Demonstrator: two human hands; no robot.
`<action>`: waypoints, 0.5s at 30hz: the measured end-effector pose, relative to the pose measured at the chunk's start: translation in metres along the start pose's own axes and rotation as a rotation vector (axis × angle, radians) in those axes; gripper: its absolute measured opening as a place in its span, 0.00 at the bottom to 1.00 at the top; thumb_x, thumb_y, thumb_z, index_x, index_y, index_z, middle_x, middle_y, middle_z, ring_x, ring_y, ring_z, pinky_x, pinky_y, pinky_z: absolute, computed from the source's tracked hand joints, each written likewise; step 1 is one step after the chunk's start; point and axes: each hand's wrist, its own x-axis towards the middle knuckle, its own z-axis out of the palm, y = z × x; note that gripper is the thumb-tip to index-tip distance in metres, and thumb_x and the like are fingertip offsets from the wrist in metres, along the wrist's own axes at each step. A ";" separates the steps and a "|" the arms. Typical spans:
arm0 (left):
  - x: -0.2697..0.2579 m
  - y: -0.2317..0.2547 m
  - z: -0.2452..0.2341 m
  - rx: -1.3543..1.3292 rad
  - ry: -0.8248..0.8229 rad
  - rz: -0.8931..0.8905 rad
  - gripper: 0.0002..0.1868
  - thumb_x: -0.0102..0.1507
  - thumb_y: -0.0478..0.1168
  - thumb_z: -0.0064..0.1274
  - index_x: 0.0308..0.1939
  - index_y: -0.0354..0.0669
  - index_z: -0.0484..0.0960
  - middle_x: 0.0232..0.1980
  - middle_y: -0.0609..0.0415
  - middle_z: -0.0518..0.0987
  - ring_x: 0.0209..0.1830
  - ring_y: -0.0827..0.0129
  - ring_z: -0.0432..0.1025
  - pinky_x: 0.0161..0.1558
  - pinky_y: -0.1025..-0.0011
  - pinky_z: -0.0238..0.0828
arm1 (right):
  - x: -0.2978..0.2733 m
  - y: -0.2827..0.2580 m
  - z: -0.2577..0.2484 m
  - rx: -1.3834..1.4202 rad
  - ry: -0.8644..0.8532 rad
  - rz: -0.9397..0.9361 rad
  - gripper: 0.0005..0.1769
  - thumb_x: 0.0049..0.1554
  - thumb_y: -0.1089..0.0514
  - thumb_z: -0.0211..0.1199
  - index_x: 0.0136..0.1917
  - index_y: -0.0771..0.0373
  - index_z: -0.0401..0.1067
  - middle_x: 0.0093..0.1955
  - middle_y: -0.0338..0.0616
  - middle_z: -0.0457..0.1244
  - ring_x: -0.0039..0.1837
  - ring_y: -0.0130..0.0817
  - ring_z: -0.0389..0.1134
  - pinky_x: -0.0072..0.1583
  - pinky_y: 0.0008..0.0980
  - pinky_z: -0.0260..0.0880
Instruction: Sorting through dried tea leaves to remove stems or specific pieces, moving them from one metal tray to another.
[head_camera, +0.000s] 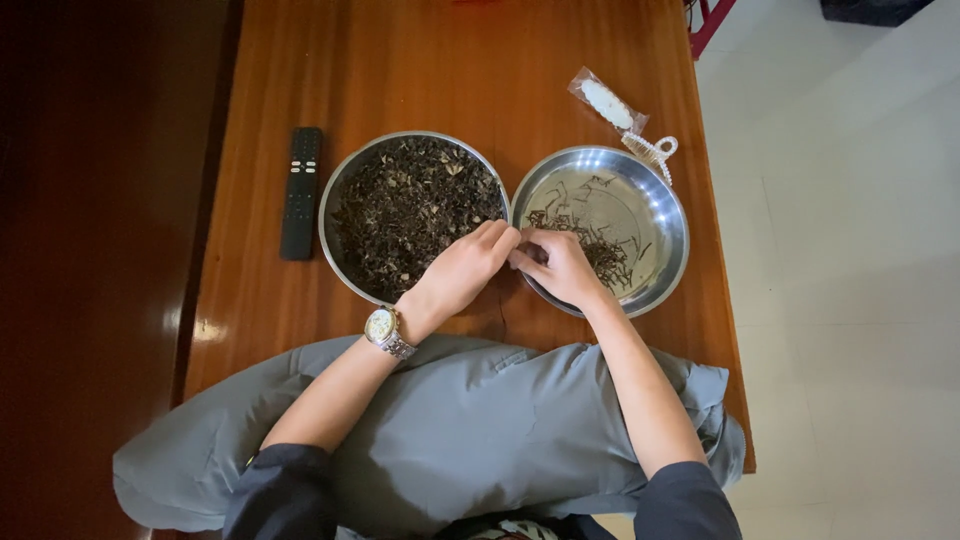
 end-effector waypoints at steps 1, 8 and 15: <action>0.001 0.000 -0.001 0.000 0.000 0.001 0.09 0.65 0.23 0.48 0.40 0.38 0.67 0.38 0.50 0.68 0.42 0.58 0.73 0.41 0.76 0.75 | 0.001 0.000 -0.001 0.000 0.001 0.000 0.06 0.58 0.55 0.70 0.43 0.59 0.77 0.28 0.47 0.65 0.31 0.47 0.69 0.30 0.37 0.64; -0.004 -0.003 0.012 -0.033 0.006 -0.013 0.05 0.70 0.30 0.46 0.42 0.41 0.66 0.39 0.50 0.68 0.42 0.59 0.74 0.43 0.76 0.75 | 0.001 -0.001 -0.001 0.021 0.006 0.000 0.03 0.57 0.60 0.69 0.42 0.56 0.76 0.31 0.43 0.69 0.38 0.44 0.73 0.39 0.36 0.70; -0.014 -0.049 0.031 0.131 0.071 -0.202 0.25 0.56 0.45 0.70 0.52 0.42 0.77 0.52 0.43 0.78 0.52 0.51 0.78 0.43 0.62 0.81 | -0.007 0.064 0.010 -0.261 0.180 0.017 0.04 0.61 0.59 0.65 0.42 0.54 0.76 0.31 0.36 0.69 0.32 0.33 0.69 0.38 0.29 0.69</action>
